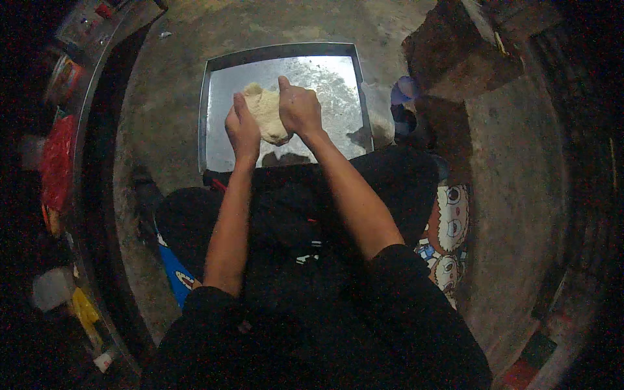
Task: The person kneads a piece of dough by hand in a metal tray on the floor, repeatedly folding and pressing it with their palms.
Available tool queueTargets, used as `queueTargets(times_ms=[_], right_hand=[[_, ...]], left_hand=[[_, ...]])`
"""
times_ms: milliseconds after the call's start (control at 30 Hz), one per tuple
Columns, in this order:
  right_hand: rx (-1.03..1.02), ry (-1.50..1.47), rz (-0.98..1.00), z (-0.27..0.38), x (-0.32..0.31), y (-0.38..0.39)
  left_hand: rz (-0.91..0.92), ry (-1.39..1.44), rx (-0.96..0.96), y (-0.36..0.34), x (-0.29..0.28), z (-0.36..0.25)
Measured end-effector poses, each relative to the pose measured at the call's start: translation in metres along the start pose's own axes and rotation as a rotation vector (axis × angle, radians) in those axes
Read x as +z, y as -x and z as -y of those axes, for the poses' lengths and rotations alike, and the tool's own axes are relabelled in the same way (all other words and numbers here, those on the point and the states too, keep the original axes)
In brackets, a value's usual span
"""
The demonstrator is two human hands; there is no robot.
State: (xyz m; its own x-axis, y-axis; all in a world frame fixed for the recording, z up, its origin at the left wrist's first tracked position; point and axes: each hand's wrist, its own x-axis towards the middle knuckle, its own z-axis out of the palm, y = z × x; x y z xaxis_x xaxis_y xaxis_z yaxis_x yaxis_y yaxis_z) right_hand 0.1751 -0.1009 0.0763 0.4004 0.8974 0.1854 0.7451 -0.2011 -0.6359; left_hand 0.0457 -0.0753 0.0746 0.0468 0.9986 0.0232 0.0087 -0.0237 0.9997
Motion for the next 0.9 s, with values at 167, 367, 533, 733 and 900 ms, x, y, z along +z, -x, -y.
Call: queueTargets(times_ms=[167,367,533,733,900], right_hand=[[-0.193,-0.121,-0.046,0.038,-0.012,0.010],[-0.480,-0.127,-0.082,0.066,-0.037,0.022],[-0.489,-0.275,-0.162,0.053,-0.056,0.021],[-0.497,-0.192,-0.097,0.031,-0.075,0.009],[-0.407,-0.109,-0.042,0.018,-0.058,0.016]], left_hand=[[-0.039,0.056,-0.090,-0.025,-0.023,0.005],[-0.106,0.232,-0.155,-0.031,-0.032,0.005],[-0.052,0.224,0.050,-0.024,-0.033,0.022],[0.459,0.115,0.467,-0.002,-0.003,-0.024],[0.222,-0.152,0.312,0.025,0.010,-0.012]])
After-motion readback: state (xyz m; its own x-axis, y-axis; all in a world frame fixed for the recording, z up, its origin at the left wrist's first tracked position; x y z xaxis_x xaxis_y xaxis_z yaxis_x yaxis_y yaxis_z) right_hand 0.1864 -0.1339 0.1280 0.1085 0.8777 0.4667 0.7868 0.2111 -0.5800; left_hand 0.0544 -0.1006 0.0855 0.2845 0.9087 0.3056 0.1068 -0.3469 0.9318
